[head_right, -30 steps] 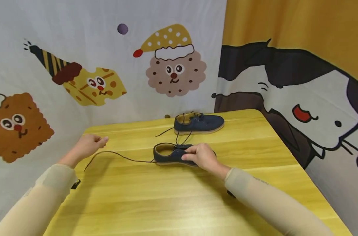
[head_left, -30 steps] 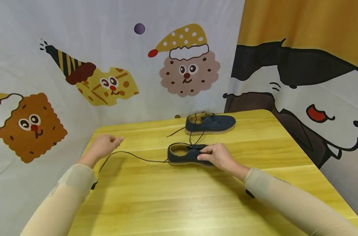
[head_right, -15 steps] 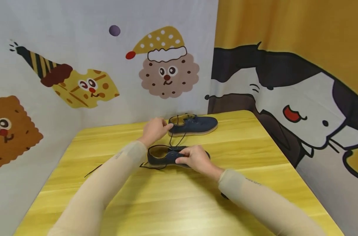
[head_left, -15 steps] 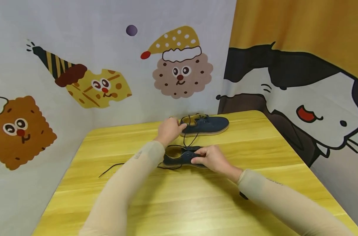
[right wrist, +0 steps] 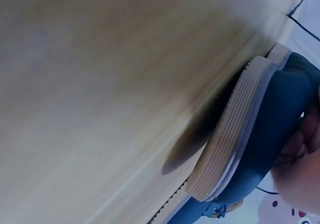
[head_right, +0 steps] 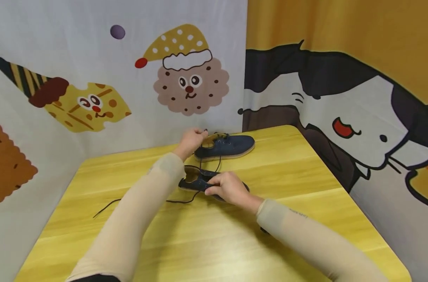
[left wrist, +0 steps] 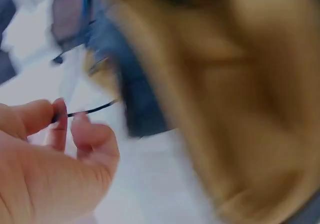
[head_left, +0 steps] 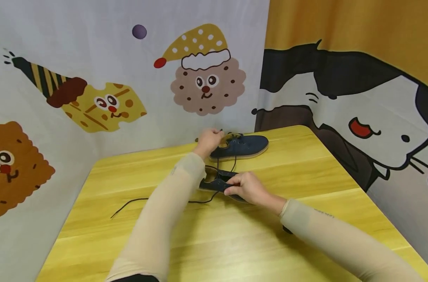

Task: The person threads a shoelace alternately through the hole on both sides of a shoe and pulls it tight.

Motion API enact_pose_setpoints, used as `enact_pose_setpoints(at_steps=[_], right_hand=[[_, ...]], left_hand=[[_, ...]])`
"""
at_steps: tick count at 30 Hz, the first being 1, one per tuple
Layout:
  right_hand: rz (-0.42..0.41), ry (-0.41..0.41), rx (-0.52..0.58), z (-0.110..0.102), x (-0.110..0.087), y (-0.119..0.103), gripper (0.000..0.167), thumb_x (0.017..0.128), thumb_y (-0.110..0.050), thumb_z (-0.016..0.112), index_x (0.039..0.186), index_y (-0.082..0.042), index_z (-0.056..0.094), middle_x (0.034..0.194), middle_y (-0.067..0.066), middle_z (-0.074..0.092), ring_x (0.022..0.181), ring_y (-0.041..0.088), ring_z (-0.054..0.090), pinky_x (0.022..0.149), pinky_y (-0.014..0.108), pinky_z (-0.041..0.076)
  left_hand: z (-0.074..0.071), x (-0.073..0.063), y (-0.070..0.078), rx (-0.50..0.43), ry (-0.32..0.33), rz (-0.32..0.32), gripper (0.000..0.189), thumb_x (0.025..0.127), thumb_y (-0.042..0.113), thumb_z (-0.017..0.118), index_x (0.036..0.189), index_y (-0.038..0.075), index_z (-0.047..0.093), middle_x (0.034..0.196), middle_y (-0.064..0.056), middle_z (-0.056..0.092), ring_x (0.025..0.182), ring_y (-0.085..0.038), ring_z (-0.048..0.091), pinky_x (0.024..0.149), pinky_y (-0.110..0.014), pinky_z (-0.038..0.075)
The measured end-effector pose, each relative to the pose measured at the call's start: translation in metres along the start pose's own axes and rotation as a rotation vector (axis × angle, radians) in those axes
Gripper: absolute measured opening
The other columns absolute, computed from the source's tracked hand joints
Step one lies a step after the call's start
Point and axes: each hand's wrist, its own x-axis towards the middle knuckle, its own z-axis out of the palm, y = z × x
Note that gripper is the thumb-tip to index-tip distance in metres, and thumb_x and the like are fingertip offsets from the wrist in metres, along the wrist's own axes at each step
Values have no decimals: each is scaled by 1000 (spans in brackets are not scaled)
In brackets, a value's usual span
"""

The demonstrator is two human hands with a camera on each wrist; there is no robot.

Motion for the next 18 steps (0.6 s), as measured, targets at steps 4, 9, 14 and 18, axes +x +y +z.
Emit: enact_pose_setpoints(at_steps=[4,9,14,18], right_hand=[[-60,-33,-46,-3,-1,-4,11,79,-25,81,90,-23,81,88,-7,77,79,7,67,68,20,53],[-73,-70,-51,-4,-8,-6,13,80,-26,81,93,-23,80,92,-6,77,82,8,69,69,20,54],[-67,-95,-26,-1,-7,-8,8,81,-26,80,88,-25,80,88,-10,77,74,2,66,63,20,51],[-40,-74,-26,0,-4,-11,12,79,-27,82,90,-24,79,79,-12,74,66,0,60,58,20,48]], left_hand=[[-40,-1,8,-420,-56,-85,33,105,35,46,92,14,68,89,-1,64,49,-12,32,54,-28,34],[-84,-6,4,-616,-4,-169,31,105,35,45,108,14,68,91,2,68,50,-10,32,53,-25,32],[-118,-16,-14,-734,116,-226,32,104,38,48,113,15,69,94,3,67,55,-10,35,51,-23,34],[-141,-23,-26,-815,211,-211,38,103,40,47,123,14,67,95,2,64,50,-9,32,48,-22,32]])
